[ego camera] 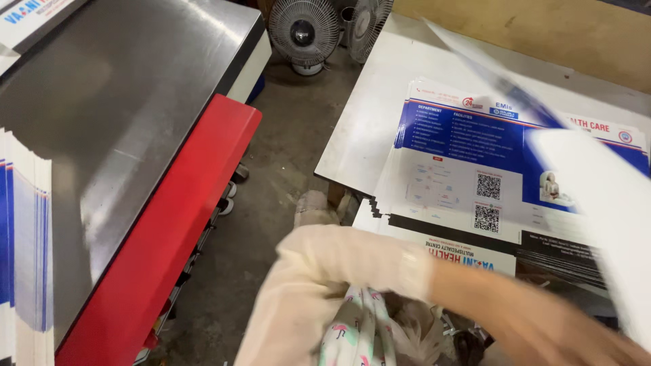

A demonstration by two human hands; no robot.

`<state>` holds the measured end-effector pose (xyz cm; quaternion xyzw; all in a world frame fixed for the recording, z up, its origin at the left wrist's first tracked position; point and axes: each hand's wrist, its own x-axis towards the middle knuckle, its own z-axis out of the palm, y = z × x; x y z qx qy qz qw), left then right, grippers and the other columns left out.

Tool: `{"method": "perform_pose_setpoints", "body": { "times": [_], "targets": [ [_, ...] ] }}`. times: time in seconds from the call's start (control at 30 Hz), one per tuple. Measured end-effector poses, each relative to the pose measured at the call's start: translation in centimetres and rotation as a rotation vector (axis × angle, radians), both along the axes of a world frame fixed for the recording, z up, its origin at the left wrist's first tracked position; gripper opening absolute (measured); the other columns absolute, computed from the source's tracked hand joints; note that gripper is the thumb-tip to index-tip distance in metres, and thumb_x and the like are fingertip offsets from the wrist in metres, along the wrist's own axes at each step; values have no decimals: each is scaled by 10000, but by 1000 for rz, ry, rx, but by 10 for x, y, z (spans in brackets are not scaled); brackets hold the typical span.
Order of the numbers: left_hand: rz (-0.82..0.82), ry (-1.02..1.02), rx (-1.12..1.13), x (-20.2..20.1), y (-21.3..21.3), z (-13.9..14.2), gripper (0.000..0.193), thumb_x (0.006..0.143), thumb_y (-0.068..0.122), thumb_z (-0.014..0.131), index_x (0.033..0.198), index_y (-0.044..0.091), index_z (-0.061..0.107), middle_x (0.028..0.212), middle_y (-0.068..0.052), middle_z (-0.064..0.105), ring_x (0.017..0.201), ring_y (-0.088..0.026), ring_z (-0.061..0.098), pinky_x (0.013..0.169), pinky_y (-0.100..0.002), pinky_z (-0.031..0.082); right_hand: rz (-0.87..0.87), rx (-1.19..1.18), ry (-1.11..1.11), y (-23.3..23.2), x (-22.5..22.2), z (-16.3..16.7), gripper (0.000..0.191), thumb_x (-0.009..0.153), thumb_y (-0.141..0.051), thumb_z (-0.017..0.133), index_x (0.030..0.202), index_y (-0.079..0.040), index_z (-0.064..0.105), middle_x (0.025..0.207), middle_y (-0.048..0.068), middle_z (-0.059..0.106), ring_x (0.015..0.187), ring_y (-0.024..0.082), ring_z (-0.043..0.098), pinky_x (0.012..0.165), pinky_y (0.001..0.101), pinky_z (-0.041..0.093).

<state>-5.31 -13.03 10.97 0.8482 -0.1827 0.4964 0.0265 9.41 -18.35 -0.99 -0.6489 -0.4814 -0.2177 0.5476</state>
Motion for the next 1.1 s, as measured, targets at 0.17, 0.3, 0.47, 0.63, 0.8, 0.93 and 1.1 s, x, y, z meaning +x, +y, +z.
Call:
{"method": "perform_pose_setpoints", "body": {
  "times": [0.17, 0.3, 0.47, 0.63, 0.8, 0.93, 1.1],
  "targets": [
    [415, 211, -219, -124, 38, -113, 125, 985, 150, 664, 1088, 99, 714, 1334, -46, 687, 1232, -196, 652, 1071, -395, 538, 518, -273, -231, 2, -52, -7, 265, 866, 80, 680, 1094, -42, 739, 1132, 106, 730, 1087, 262, 701, 932, 350, 575],
    [684, 271, -643, -177, 11, -168, 266, 896, 19, 669, 1160, 0, 690, 1244, -91, 704, 1144, -260, 677, 973, -384, 534, 783, -465, -383, 21, -104, -7, 344, 835, 39, 724, 1147, -104, 734, 1114, 89, 735, 1070, 272, 712, 875, 349, 573],
    [754, 135, -888, -185, -21, -170, 362, 814, -47, 723, 1170, -1, 673, 1333, -131, 627, 1205, -317, 621, 1032, -406, 520, 884, -703, -356, 34, -120, 3, 343, 737, -83, 797, 1067, -174, 798, 941, 74, 706, 801, 233, 651, 615, 351, 518],
    [865, -70, -1213, -176, -43, -162, 291, 767, 30, 820, 1040, 56, 723, 1266, -153, 521, 1136, -308, 580, 923, -357, 541, 1019, -773, -17, 33, -122, -11, 212, 756, -109, 814, 967, -127, 811, 771, 20, 679, 663, 159, 581, 572, 311, 465],
    [1025, -207, -1412, -174, -59, -159, 237, 751, 110, 887, 935, 35, 759, 1074, -174, 456, 965, -290, 551, 776, -334, 532, 1089, -879, 265, 35, -130, -23, 100, 802, -67, 797, 902, -58, 792, 741, 7, 675, 585, 96, 550, 531, 261, 422],
    [841, -156, -1660, -183, -54, -162, 112, 914, 97, 759, 993, 19, 746, 918, -110, 696, 794, -155, 733, 709, -269, 589, 1037, -921, 252, 35, -142, -20, 85, 841, -76, 786, 917, -38, 788, 705, 48, 612, 573, 132, 494, 524, 292, 388],
    [741, -186, -1775, -189, -45, -174, 112, 951, 76, 691, 951, -36, 685, 833, -108, 788, 784, -102, 779, 688, -259, 618, 929, -858, 64, 31, -160, -11, 53, 863, -94, 762, 874, -42, 755, 730, 62, 624, 559, 161, 534, 539, 308, 420]
  ]
}}
